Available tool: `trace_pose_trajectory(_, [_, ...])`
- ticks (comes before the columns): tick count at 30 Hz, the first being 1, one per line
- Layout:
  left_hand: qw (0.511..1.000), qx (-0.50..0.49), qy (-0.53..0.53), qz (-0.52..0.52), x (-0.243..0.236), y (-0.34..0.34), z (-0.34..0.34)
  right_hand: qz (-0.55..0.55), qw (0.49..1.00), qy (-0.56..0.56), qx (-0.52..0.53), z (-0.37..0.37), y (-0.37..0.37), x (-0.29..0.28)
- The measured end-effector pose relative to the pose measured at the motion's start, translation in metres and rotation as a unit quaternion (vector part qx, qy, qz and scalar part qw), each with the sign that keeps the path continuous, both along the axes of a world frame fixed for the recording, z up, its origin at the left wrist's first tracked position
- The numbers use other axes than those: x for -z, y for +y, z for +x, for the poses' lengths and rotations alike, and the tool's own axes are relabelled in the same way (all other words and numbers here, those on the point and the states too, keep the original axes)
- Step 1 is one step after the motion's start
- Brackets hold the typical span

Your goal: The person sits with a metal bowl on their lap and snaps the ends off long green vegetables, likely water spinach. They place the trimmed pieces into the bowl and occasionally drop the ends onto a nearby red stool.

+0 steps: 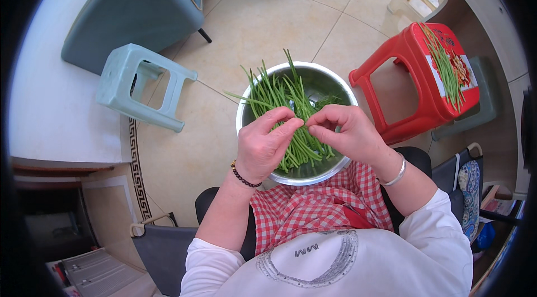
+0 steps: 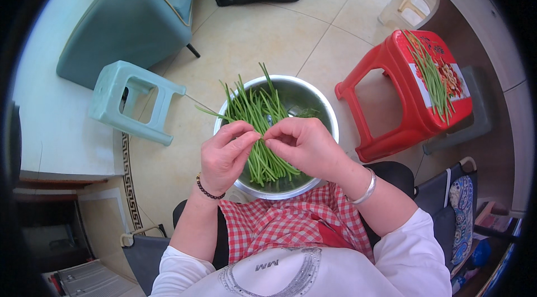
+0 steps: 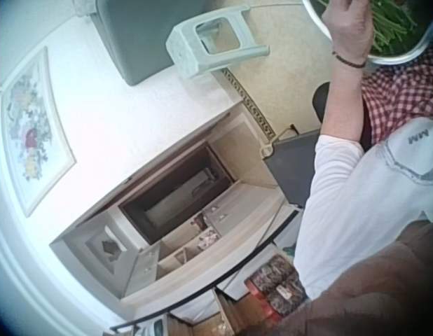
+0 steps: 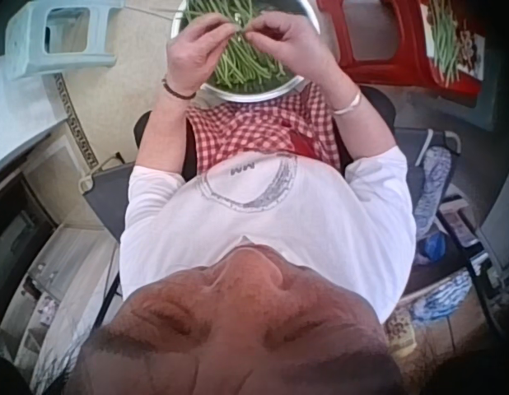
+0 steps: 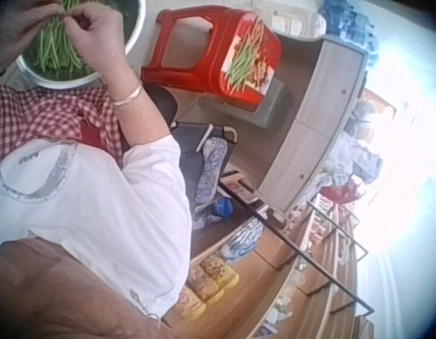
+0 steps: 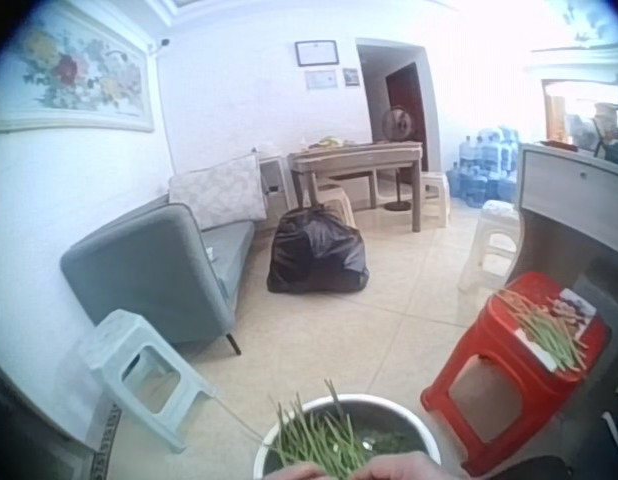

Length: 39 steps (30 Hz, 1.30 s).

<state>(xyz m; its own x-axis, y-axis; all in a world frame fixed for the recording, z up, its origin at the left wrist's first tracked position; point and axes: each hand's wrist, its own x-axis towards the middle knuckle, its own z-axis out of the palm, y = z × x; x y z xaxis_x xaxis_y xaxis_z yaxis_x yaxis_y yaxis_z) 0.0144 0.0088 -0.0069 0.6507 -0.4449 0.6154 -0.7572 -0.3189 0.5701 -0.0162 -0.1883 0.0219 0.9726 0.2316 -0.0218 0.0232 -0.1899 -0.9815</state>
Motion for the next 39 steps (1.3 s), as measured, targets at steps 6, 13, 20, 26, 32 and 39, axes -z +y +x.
trace_pose_trajectory(6, [1.0,0.015,-0.003,0.009,-0.003,0.0,-0.001,0.016,0.999,0.027,0.005,0.001,0.0,0.007])
trace_pose_trajectory(13, [0.999,0.008,0.013,-0.036,-0.002,-0.003,-0.004,0.23,0.953,0.196,-0.013,0.007,-0.001,0.016])
trace_pose_trajectory(20, [0.993,0.015,0.067,-0.098,-0.001,-0.008,-0.008,0.312,0.918,0.243,-0.021,0.006,0.001,0.02])
trace_pose_trajectory(26, [0.874,0.049,0.34,-0.342,0.004,-0.005,-0.009,0.21,0.95,0.227,0.051,0.016,-0.003,0.032])
trace_pose_trajectory(32, [0.701,0.044,0.416,-0.577,0.013,0.026,0.018,0.171,0.952,0.211,0.14,0.031,-0.019,0.039])
trace_pose_trajectory(39, [0.678,-0.008,0.359,-0.641,0.007,0.078,0.043,0.103,0.95,0.2,0.217,0.047,-0.043,0.051])
